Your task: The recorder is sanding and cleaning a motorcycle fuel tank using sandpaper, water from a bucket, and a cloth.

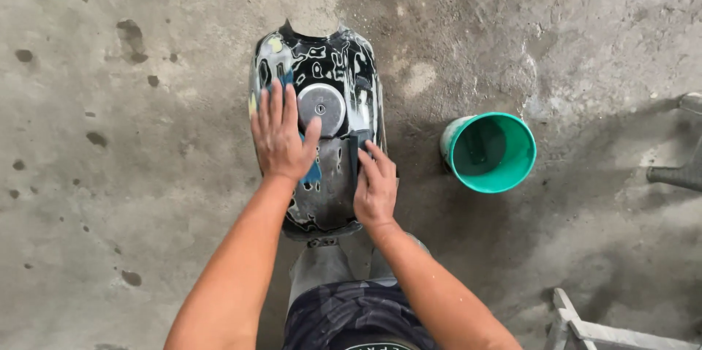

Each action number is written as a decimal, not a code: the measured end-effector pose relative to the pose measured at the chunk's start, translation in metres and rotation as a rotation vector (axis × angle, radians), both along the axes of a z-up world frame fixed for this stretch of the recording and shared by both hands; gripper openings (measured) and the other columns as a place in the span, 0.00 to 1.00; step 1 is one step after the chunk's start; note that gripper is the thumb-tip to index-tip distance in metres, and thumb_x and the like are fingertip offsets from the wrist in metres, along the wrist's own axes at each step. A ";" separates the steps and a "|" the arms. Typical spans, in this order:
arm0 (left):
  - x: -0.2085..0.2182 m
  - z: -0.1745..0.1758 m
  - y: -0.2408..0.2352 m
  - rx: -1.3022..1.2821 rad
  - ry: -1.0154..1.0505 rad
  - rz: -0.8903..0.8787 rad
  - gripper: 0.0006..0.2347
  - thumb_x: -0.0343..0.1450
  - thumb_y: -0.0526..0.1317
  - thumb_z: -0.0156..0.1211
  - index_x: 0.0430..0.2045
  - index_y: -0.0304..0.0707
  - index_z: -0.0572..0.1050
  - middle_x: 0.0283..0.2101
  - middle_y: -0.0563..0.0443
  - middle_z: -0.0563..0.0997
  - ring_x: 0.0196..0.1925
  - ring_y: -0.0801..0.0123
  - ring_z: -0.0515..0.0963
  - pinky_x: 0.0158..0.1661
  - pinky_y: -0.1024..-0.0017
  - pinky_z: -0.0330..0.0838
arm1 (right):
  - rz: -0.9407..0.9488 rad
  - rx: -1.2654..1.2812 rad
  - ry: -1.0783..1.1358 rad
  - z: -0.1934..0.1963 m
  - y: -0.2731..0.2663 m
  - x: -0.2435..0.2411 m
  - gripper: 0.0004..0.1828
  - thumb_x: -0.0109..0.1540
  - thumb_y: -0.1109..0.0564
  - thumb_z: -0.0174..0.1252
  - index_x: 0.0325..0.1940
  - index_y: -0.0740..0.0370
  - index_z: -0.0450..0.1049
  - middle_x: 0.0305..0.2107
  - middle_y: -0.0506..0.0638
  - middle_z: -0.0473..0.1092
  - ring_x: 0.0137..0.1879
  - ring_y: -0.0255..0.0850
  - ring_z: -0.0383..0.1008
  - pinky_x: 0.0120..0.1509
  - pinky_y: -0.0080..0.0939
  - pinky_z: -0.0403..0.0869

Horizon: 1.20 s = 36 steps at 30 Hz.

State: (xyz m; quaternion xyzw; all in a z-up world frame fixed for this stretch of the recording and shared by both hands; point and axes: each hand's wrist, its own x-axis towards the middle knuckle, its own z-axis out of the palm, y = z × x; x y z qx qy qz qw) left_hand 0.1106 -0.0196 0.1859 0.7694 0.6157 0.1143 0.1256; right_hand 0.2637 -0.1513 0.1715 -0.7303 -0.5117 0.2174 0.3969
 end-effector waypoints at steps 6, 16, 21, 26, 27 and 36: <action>0.014 0.003 0.034 -0.024 0.055 0.040 0.32 0.75 0.58 0.52 0.72 0.37 0.60 0.76 0.37 0.58 0.77 0.42 0.55 0.70 0.40 0.47 | 0.021 -0.061 0.123 0.020 0.007 -0.004 0.23 0.64 0.65 0.59 0.64 0.68 0.70 0.63 0.62 0.67 0.67 0.59 0.68 0.71 0.51 0.67; 0.011 0.000 0.034 0.010 0.075 0.002 0.33 0.76 0.59 0.52 0.71 0.34 0.61 0.76 0.36 0.58 0.77 0.41 0.56 0.72 0.41 0.48 | -0.063 0.057 0.061 -0.054 0.146 0.034 0.18 0.68 0.66 0.56 0.62 0.58 0.75 0.63 0.61 0.69 0.68 0.57 0.72 0.71 0.49 0.70; 0.011 0.004 0.039 -0.023 0.070 0.027 0.33 0.74 0.59 0.52 0.70 0.35 0.63 0.76 0.36 0.58 0.77 0.43 0.57 0.71 0.42 0.49 | 0.034 0.055 0.032 -0.009 0.111 0.021 0.19 0.70 0.68 0.53 0.66 0.60 0.72 0.66 0.62 0.67 0.74 0.59 0.67 0.77 0.49 0.67; 0.015 0.006 0.037 -0.029 0.082 0.027 0.33 0.74 0.59 0.52 0.70 0.35 0.63 0.76 0.37 0.58 0.77 0.43 0.57 0.71 0.42 0.48 | 0.127 -0.027 -0.006 0.012 0.012 0.006 0.22 0.67 0.69 0.51 0.66 0.66 0.70 0.65 0.66 0.66 0.73 0.60 0.65 0.77 0.52 0.64; 0.015 0.006 0.035 -0.029 0.089 0.023 0.33 0.74 0.59 0.52 0.70 0.35 0.62 0.76 0.36 0.58 0.77 0.44 0.57 0.71 0.42 0.48 | 0.146 -0.016 -0.027 0.009 0.007 0.006 0.22 0.67 0.69 0.51 0.66 0.68 0.69 0.65 0.67 0.65 0.74 0.61 0.64 0.77 0.53 0.64; 0.015 0.006 0.034 -0.021 0.075 0.037 0.33 0.74 0.58 0.53 0.70 0.36 0.62 0.76 0.38 0.59 0.77 0.45 0.57 0.72 0.44 0.49 | 0.205 -0.077 0.101 -0.043 0.191 0.056 0.24 0.69 0.67 0.51 0.71 0.60 0.68 0.70 0.61 0.63 0.74 0.57 0.65 0.77 0.49 0.66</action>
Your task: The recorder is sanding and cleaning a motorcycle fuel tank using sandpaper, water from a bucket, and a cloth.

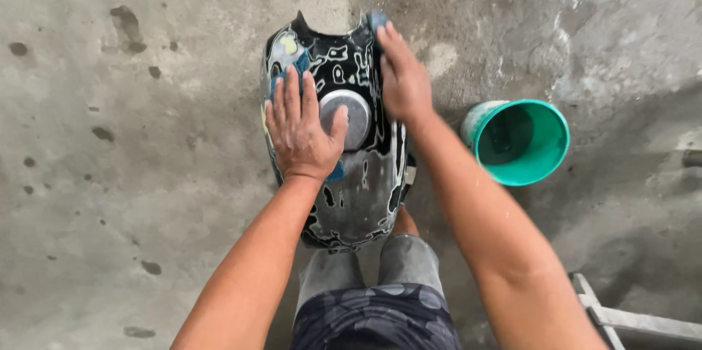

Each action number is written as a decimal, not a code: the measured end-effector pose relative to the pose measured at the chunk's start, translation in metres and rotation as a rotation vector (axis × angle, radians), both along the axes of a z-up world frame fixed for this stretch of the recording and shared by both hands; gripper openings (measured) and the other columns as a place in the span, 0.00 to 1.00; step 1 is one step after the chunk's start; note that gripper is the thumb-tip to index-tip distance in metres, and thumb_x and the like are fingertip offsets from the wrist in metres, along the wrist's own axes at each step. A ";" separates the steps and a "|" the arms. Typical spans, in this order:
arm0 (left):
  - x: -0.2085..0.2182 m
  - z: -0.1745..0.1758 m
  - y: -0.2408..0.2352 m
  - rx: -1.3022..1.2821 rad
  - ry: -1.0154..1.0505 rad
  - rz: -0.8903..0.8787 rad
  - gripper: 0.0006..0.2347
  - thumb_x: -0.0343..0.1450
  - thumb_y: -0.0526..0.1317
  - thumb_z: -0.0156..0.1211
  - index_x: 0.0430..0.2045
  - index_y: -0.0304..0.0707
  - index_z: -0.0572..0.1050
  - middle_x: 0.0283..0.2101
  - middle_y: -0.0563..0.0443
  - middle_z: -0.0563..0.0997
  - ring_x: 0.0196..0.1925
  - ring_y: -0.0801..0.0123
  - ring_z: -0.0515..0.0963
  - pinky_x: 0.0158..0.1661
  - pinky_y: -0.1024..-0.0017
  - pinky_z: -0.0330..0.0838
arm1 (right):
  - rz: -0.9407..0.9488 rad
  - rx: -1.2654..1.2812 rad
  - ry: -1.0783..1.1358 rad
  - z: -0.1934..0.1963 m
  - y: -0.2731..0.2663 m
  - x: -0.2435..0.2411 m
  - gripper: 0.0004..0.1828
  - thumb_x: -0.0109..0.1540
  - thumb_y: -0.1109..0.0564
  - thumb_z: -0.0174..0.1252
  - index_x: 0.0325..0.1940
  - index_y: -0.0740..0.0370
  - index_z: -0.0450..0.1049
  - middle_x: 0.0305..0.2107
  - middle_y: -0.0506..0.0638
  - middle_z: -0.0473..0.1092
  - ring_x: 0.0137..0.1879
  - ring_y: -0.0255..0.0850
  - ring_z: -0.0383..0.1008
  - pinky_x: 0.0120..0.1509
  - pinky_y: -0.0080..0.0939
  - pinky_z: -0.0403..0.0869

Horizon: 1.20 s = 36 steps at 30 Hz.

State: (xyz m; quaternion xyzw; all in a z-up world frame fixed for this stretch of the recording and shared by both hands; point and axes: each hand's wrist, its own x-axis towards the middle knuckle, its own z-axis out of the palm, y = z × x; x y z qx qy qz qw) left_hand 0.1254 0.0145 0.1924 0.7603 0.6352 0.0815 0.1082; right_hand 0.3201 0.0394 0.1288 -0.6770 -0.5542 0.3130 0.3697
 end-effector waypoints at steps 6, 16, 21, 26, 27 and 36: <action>0.000 -0.002 -0.001 0.019 -0.041 0.013 0.32 0.74 0.58 0.54 0.69 0.35 0.63 0.75 0.38 0.60 0.77 0.44 0.58 0.71 0.44 0.49 | -0.085 0.042 -0.091 0.046 -0.168 -0.057 0.22 0.68 0.69 0.49 0.68 0.68 0.68 0.67 0.68 0.63 0.76 0.61 0.61 0.79 0.52 0.62; -0.002 -0.005 -0.003 0.043 -0.114 0.052 0.33 0.72 0.57 0.57 0.69 0.34 0.64 0.75 0.40 0.60 0.77 0.47 0.59 0.72 0.45 0.50 | 0.171 0.090 -0.004 0.037 0.016 -0.030 0.20 0.69 0.68 0.53 0.65 0.61 0.73 0.67 0.61 0.67 0.75 0.54 0.65 0.77 0.45 0.64; -0.002 -0.002 -0.001 0.028 -0.111 0.045 0.33 0.71 0.57 0.57 0.68 0.34 0.64 0.75 0.40 0.60 0.76 0.47 0.59 0.71 0.45 0.49 | -0.042 0.144 0.079 0.031 -0.051 -0.043 0.21 0.69 0.70 0.50 0.67 0.64 0.71 0.68 0.61 0.66 0.76 0.53 0.65 0.80 0.45 0.62; -0.001 -0.002 -0.002 0.023 -0.109 0.033 0.33 0.72 0.57 0.56 0.68 0.34 0.64 0.75 0.40 0.60 0.76 0.47 0.58 0.71 0.45 0.49 | -0.141 0.081 0.072 0.021 -0.084 -0.044 0.23 0.68 0.72 0.49 0.67 0.65 0.70 0.68 0.62 0.65 0.77 0.52 0.64 0.80 0.45 0.61; -0.002 -0.003 -0.003 0.027 -0.105 0.030 0.33 0.71 0.57 0.56 0.67 0.34 0.64 0.75 0.40 0.60 0.76 0.47 0.58 0.71 0.45 0.49 | -0.143 0.073 0.066 0.016 -0.076 -0.043 0.23 0.68 0.72 0.49 0.67 0.65 0.70 0.68 0.62 0.65 0.77 0.52 0.63 0.80 0.45 0.61; -0.003 -0.003 0.000 0.032 -0.101 0.034 0.33 0.72 0.58 0.55 0.68 0.36 0.65 0.75 0.41 0.61 0.76 0.48 0.59 0.71 0.45 0.50 | -0.086 0.071 0.122 -0.012 -0.011 -0.014 0.21 0.70 0.70 0.49 0.68 0.65 0.70 0.68 0.62 0.65 0.76 0.52 0.64 0.80 0.46 0.60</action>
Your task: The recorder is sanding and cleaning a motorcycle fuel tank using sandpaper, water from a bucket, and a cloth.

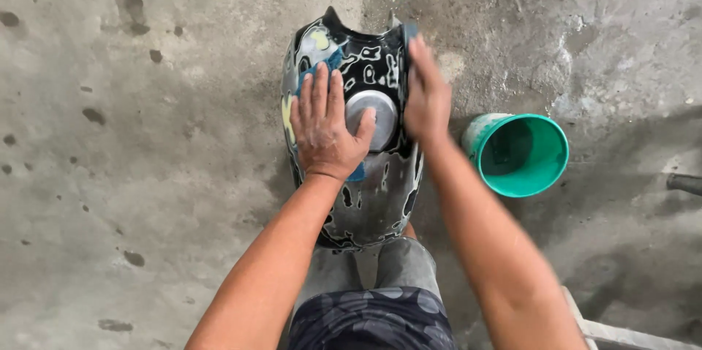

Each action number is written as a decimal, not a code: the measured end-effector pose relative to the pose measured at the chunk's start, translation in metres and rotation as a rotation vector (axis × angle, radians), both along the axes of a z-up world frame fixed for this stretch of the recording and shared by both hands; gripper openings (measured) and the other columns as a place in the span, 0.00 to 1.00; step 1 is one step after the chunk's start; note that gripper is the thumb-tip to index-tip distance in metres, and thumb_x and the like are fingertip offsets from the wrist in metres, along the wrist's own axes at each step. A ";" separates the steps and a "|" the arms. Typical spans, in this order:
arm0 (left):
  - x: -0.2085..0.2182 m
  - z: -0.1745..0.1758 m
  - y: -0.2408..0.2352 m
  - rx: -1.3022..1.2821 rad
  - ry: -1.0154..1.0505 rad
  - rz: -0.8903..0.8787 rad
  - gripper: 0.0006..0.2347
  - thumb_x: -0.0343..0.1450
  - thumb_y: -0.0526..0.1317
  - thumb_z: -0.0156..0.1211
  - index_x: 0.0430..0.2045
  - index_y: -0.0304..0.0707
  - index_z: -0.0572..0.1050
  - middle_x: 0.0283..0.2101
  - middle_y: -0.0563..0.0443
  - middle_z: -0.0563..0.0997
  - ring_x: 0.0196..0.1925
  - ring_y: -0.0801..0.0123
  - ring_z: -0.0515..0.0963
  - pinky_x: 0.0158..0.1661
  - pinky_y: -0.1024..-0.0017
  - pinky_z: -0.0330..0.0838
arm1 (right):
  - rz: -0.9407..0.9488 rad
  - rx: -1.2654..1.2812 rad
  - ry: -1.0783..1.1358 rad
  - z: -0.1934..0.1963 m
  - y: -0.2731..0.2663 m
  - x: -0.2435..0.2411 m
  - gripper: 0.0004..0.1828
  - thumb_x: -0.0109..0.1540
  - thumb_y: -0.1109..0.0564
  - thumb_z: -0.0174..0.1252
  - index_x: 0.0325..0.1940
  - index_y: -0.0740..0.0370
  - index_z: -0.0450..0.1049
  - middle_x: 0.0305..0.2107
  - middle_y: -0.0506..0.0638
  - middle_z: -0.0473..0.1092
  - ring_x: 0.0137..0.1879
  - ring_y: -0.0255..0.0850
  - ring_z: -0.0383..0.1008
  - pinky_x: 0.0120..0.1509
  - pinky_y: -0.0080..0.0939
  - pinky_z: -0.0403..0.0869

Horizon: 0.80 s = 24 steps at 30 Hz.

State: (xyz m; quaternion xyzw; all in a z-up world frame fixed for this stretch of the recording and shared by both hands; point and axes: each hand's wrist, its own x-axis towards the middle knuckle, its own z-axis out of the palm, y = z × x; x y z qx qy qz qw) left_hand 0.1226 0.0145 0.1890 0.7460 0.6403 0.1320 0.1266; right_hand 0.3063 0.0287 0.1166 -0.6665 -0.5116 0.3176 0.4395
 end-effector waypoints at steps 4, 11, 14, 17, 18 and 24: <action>0.002 0.001 0.002 -0.017 0.018 0.002 0.33 0.72 0.59 0.55 0.68 0.37 0.64 0.74 0.41 0.61 0.76 0.48 0.59 0.71 0.44 0.50 | -0.113 -0.007 -0.133 0.059 -0.142 -0.054 0.21 0.70 0.71 0.48 0.67 0.67 0.69 0.67 0.66 0.64 0.77 0.57 0.62 0.80 0.49 0.61; -0.002 -0.007 -0.003 -0.011 0.004 0.002 0.34 0.75 0.58 0.52 0.72 0.32 0.58 0.76 0.36 0.57 0.78 0.44 0.56 0.72 0.43 0.49 | -0.025 -0.019 -0.182 0.044 -0.159 -0.050 0.23 0.69 0.69 0.49 0.69 0.67 0.66 0.69 0.66 0.62 0.78 0.60 0.60 0.82 0.53 0.58; -0.006 -0.002 -0.021 0.010 0.001 -0.023 0.34 0.77 0.57 0.50 0.73 0.30 0.56 0.77 0.35 0.55 0.79 0.43 0.55 0.73 0.43 0.48 | -0.058 -0.034 -0.110 0.022 -0.095 -0.021 0.26 0.69 0.69 0.49 0.73 0.62 0.64 0.71 0.63 0.60 0.78 0.58 0.60 0.81 0.48 0.60; -0.016 0.017 -0.069 -0.002 0.022 -0.135 0.33 0.77 0.55 0.50 0.73 0.30 0.56 0.77 0.34 0.55 0.78 0.42 0.54 0.73 0.43 0.47 | -0.040 -0.088 -0.074 0.016 -0.075 -0.008 0.28 0.68 0.68 0.51 0.74 0.60 0.63 0.72 0.62 0.59 0.78 0.57 0.60 0.79 0.46 0.61; -0.019 0.024 -0.083 -0.010 0.033 -0.221 0.33 0.76 0.54 0.50 0.72 0.30 0.56 0.76 0.34 0.55 0.78 0.41 0.53 0.73 0.43 0.46 | -0.031 -0.094 -0.094 0.017 -0.070 -0.005 0.29 0.67 0.67 0.52 0.73 0.59 0.64 0.72 0.61 0.59 0.78 0.58 0.59 0.79 0.46 0.60; -0.079 0.023 -0.142 0.036 0.092 -0.885 0.28 0.74 0.52 0.52 0.68 0.35 0.65 0.74 0.45 0.62 0.75 0.53 0.60 0.71 0.49 0.48 | -0.042 -0.069 -0.161 0.063 -0.212 -0.058 0.25 0.68 0.69 0.50 0.70 0.66 0.66 0.70 0.64 0.61 0.78 0.60 0.58 0.81 0.50 0.58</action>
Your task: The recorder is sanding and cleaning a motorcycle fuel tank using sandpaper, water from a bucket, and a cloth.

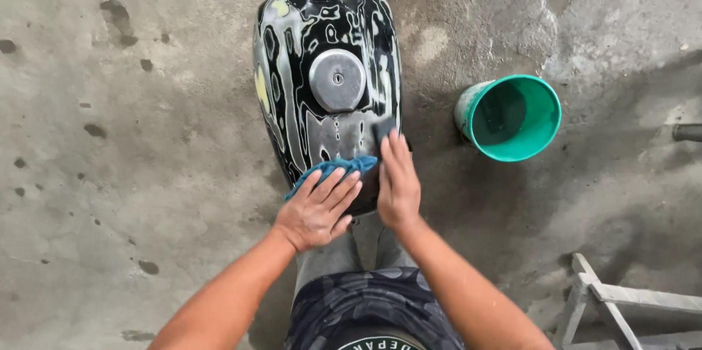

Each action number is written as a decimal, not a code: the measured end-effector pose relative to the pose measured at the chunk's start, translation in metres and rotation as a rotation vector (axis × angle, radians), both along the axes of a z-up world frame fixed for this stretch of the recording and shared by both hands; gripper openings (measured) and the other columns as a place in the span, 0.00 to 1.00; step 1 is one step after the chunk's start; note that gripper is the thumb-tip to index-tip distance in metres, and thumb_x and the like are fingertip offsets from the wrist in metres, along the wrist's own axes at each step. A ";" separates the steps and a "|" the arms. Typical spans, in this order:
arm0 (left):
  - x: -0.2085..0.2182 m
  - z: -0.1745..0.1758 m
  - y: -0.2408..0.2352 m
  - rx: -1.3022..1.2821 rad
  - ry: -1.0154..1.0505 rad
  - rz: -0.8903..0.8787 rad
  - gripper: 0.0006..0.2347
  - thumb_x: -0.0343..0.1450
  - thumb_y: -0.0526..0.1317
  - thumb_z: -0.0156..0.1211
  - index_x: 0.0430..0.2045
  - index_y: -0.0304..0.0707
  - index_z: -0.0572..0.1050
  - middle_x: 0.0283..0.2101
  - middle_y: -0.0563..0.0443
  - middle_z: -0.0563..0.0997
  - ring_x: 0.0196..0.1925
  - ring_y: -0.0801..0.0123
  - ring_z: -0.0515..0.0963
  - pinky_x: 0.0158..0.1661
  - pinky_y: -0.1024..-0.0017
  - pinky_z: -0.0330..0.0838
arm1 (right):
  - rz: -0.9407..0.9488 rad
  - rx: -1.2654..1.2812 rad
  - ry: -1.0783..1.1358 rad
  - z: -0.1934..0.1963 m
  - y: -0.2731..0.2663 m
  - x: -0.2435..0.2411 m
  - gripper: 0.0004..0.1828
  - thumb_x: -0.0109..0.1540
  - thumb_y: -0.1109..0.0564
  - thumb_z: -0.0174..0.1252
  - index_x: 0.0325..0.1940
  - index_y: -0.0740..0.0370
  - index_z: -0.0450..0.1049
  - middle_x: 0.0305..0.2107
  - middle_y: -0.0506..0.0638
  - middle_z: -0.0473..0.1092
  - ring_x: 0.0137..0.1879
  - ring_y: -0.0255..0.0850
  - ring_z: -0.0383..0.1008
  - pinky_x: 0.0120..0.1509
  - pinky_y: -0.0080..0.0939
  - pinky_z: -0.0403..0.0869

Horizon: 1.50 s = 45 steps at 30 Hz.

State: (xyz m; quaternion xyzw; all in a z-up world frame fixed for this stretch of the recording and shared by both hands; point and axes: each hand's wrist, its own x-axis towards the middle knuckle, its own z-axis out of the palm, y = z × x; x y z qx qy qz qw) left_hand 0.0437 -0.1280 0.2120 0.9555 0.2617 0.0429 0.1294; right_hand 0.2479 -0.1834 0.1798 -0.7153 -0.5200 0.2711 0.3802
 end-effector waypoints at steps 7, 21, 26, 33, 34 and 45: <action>0.096 -0.002 0.060 0.017 -0.075 -0.021 0.23 0.75 0.46 0.54 0.64 0.35 0.70 0.71 0.45 0.69 0.73 0.56 0.65 0.70 0.55 0.55 | -0.145 -0.075 0.115 -0.003 -0.061 -0.026 0.25 0.66 0.69 0.53 0.68 0.66 0.68 0.70 0.63 0.61 0.75 0.57 0.63 0.76 0.47 0.63; 0.042 -0.015 0.016 0.080 0.017 -0.065 0.25 0.69 0.38 0.48 0.65 0.42 0.71 0.74 0.52 0.63 0.76 0.61 0.60 0.72 0.56 0.49 | -0.569 -0.139 0.799 -0.036 -0.069 0.050 0.23 0.62 0.70 0.58 0.62 0.69 0.67 0.55 0.54 0.72 0.59 0.37 0.72 0.63 0.36 0.71; 0.050 0.035 0.028 -0.407 -0.293 0.275 0.22 0.73 0.43 0.55 0.63 0.36 0.71 0.71 0.45 0.66 0.74 0.54 0.61 0.70 0.51 0.49 | -0.406 0.019 0.768 0.045 -0.017 0.000 0.24 0.63 0.69 0.60 0.64 0.67 0.67 0.58 0.56 0.68 0.60 0.40 0.71 0.62 0.38 0.73; 0.016 0.003 0.017 -0.971 -0.730 0.775 0.12 0.75 0.38 0.63 0.50 0.30 0.79 0.40 0.42 0.85 0.41 0.72 0.78 0.44 0.72 0.77 | -0.155 0.112 0.295 0.103 0.003 -0.069 0.35 0.58 0.63 0.65 0.68 0.61 0.63 0.67 0.58 0.62 0.71 0.50 0.67 0.68 0.45 0.72; 0.010 0.000 0.022 -0.976 -0.735 0.761 0.12 0.75 0.38 0.63 0.50 0.30 0.79 0.40 0.42 0.85 0.41 0.72 0.78 0.44 0.72 0.77 | -0.163 0.117 0.285 0.098 -0.001 -0.073 0.35 0.58 0.63 0.65 0.68 0.61 0.63 0.67 0.58 0.62 0.71 0.50 0.67 0.68 0.45 0.72; 0.047 0.023 0.081 -0.404 -0.610 0.805 0.24 0.73 0.36 0.56 0.66 0.32 0.65 0.56 0.27 0.78 0.55 0.38 0.79 0.54 0.56 0.73 | -0.219 -0.034 -0.353 -0.010 0.029 -0.090 0.41 0.63 0.53 0.61 0.76 0.65 0.52 0.74 0.70 0.48 0.78 0.69 0.49 0.78 0.65 0.50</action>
